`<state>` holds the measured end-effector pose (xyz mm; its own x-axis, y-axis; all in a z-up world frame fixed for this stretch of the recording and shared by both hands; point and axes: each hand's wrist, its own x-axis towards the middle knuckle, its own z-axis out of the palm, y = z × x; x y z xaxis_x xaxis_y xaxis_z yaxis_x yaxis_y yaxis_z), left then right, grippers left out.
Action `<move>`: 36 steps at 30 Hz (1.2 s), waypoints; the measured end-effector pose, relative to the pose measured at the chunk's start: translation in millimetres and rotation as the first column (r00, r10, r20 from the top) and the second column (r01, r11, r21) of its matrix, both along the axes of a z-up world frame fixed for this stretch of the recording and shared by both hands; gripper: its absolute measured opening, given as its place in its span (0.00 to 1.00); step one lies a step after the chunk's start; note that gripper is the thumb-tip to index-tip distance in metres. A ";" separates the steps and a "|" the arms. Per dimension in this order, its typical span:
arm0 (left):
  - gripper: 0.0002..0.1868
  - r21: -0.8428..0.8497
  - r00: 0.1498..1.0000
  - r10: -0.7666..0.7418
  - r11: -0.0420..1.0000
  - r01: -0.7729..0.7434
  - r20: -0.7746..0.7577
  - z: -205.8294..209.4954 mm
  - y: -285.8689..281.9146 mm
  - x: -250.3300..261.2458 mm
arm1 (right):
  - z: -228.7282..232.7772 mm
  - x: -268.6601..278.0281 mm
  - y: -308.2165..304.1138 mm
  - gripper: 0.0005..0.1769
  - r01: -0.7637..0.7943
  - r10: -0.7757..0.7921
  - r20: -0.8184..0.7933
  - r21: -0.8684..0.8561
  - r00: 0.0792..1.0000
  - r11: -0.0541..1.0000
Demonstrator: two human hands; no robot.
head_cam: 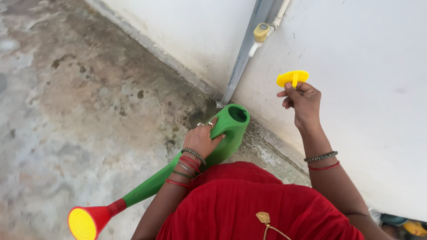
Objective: The person fills a green watering can with water from an outdoor tap and then pours the water into multiple potted plants located on a terrace.
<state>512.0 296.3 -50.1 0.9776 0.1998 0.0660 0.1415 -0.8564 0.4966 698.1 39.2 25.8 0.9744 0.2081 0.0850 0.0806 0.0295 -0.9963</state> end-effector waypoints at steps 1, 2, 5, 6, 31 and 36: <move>0.36 -0.009 1.000 -0.023 1.000 0.023 -0.016 -4.3 14.1 21.8 | -2.0 14.2 12.2 0.12 0.016 -0.016 -0.019 -0.002 1.000 1.000; 0.36 -0.016 0.998 -0.049 0.999 0.049 -0.032 -7.3 26.4 47.1 | -2.9 30.8 23.4 0.13 0.036 -0.036 -0.037 -0.001 0.999 0.999; 0.36 -0.046 0.990 -0.136 0.990 0.134 -0.044 -9.1 71.0 107.9 | 0.1 80.9 75.5 0.16 0.083 -0.081 -0.049 0.042 0.995 0.996; 0.35 -0.066 0.985 -0.163 0.985 0.159 -0.049 -10.3 77.2 128.3 | -1.1 103.5 85.7 0.17 0.093 -0.090 -0.054 0.055 0.994 0.994; 0.34 -0.093 0.870 -0.480 0.877 0.472 -0.111 10.0 123.3 318.5 | -33.4 214.3 138.5 0.22 -0.098 0.161 0.074 -0.528 0.984 0.843; 0.34 -0.116 0.878 -0.465 0.884 0.453 -0.116 17.5 118.3 321.1 | -29.9 226.3 131.6 0.27 -0.268 0.284 -0.028 -0.435 0.958 0.859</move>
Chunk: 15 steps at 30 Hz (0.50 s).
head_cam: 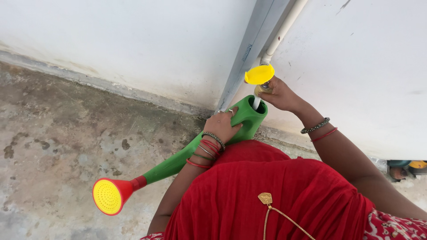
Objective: The person fills a green watering can with water from an outdoor tap and then pours the water into multiple potted plants located on a terrace.
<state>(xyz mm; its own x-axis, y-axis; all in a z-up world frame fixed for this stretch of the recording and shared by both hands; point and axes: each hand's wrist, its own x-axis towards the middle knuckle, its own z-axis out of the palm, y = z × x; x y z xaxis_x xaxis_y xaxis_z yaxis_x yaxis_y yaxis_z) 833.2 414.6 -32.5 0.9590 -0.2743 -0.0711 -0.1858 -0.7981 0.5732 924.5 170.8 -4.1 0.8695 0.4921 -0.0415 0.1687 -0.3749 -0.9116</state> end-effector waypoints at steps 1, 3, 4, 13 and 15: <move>0.34 0.012 1.000 0.007 1.000 -0.007 -0.019 1.2 0.4 1.4 | 1.8 -0.3 0.9 0.27 -0.015 0.015 0.014 0.012 1.000 1.000; 0.35 0.038 0.998 0.025 0.999 -0.023 -0.059 3.0 -0.2 6.4 | 2.5 -1.3 1.3 0.27 -0.046 0.045 0.039 0.037 0.998 0.998; 0.35 0.034 0.998 0.032 0.999 -0.031 -0.054 3.9 -0.3 7.1 | 1.8 -1.5 2.1 0.28 -0.034 0.032 0.037 0.059 0.999 0.998; 0.31 0.043 0.993 0.072 0.997 -0.068 -0.091 16.7 -4.2 5.8 | -19.8 -45.1 15.7 0.19 0.275 -0.018 0.800 -0.186 0.600 0.943; 0.31 0.049 0.991 0.098 0.994 -0.094 -0.090 14.7 -4.7 4.5 | -28.0 -70.8 22.5 0.18 0.297 -0.119 0.804 -0.074 0.582 0.952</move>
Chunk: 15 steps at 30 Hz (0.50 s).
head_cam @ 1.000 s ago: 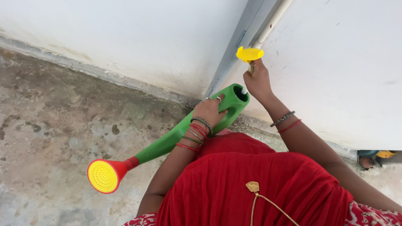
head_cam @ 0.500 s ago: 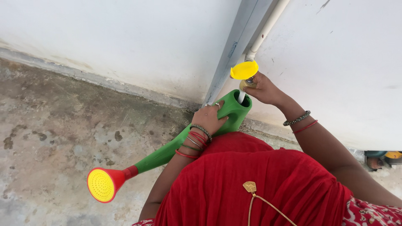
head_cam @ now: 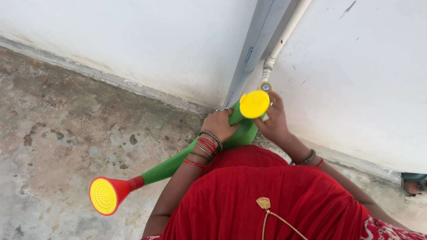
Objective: The person fills a green watering can with water from an outdoor tap and then pours the water into multiple potted plants located on a terrace.
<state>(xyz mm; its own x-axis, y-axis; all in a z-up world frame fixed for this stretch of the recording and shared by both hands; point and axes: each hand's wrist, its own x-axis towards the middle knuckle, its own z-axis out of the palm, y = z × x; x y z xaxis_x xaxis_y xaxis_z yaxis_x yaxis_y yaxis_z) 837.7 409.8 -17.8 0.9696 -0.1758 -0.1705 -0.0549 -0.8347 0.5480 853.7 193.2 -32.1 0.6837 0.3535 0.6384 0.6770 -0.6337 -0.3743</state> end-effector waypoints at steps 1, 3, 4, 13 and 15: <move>0.31 -0.005 1.000 0.014 1.000 -0.014 0.001 -1.7 0.1 -0.7 | -3.8 -9.5 2.5 0.16 -0.022 0.026 -0.076 0.052 0.997 0.998; 0.31 -0.017 0.999 0.037 0.999 -0.037 0.000 -6.1 -0.7 -2.8 | -11.7 -21.5 6.5 0.11 -0.050 0.085 -0.221 0.158 0.972 0.986; 0.31 -0.023 0.999 0.039 0.999 -0.038 0.013 -8.5 -1.2 -4.1 | -15.0 -21.4 8.2 0.11 0.004 0.045 -0.343 0.142 0.938 0.990; 0.26 -0.020 1.000 -0.003 1.000 0.003 -0.026 -19.7 -2.0 -14.5 | -2.4 -11.8 33.5 0.38 -0.210 0.160 -0.432 -0.069 0.888 0.975; 0.25 0.003 0.999 0.000 1.000 0.000 -0.034 -24.1 -3.2 -15.4 | -1.6 -12.7 39.9 0.41 -0.240 0.202 -0.330 -0.079 0.922 0.968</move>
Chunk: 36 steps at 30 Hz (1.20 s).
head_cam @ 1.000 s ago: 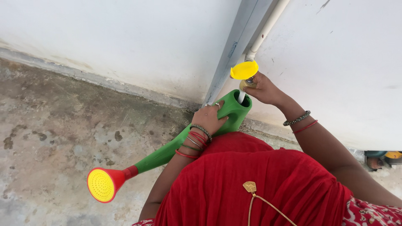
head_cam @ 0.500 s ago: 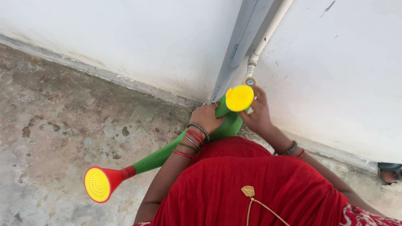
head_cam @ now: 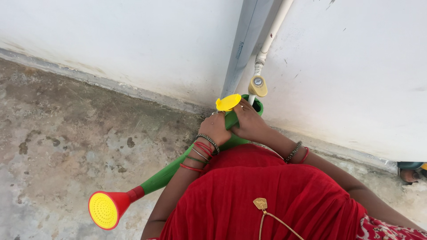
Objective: The person fills a green watering can with water from an outdoor tap and then pours the water into multiple potted plants located on a terrace.
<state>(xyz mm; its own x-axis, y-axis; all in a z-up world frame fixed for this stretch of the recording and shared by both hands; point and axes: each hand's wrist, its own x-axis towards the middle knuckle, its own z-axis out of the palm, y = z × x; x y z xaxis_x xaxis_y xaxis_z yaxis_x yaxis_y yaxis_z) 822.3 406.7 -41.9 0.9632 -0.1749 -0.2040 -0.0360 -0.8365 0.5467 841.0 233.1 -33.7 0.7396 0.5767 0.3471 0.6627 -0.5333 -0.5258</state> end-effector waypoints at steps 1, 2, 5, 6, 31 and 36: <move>0.25 -0.002 1.000 0.003 1.000 -0.003 0.014 -1.8 -0.1 -0.7 | -1.7 2.0 2.4 0.40 0.027 -0.027 0.006 -0.011 1.000 1.000; 0.26 -0.005 1.000 0.006 1.000 -0.006 0.028 -3.1 -0.6 -1.4 | -5.5 4.2 5.4 0.38 0.055 -0.055 0.013 -0.022 0.998 0.998; 0.27 -0.030 0.999 0.025 0.999 -0.024 0.046 -1.6 0.0 -5.2 | -18.0 6.5 6.5 0.36 0.076 -0.075 0.053 -0.032 0.996 0.997; 0.27 -0.042 0.998 0.035 0.999 -0.032 0.049 0.7 1.1 -6.2 | -20.3 7.3 6.0 0.35 0.072 -0.070 0.071 -0.031 0.995 0.997; 0.20 -0.507 0.863 0.460 0.806 -0.307 0.210 -5.0 20.4 -43.3 | 18.2 12.3 -15.9 0.30 0.001 -0.002 -0.244 -0.002 0.970 1.000; 0.20 -0.489 0.860 0.472 0.806 -0.333 0.194 1.2 18.1 -42.5 | 27.1 47.3 -53.0 0.18 0.247 -0.229 -0.311 0.018 0.922 0.969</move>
<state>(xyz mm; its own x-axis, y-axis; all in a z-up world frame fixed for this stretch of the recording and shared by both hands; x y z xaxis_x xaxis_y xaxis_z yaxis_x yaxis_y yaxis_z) 779.8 424.7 -40.8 0.9654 0.2414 0.0989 0.0355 -0.4973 0.8669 888.3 180.2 -6.6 0.9276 0.3570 0.1105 0.3235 -0.6193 -0.7154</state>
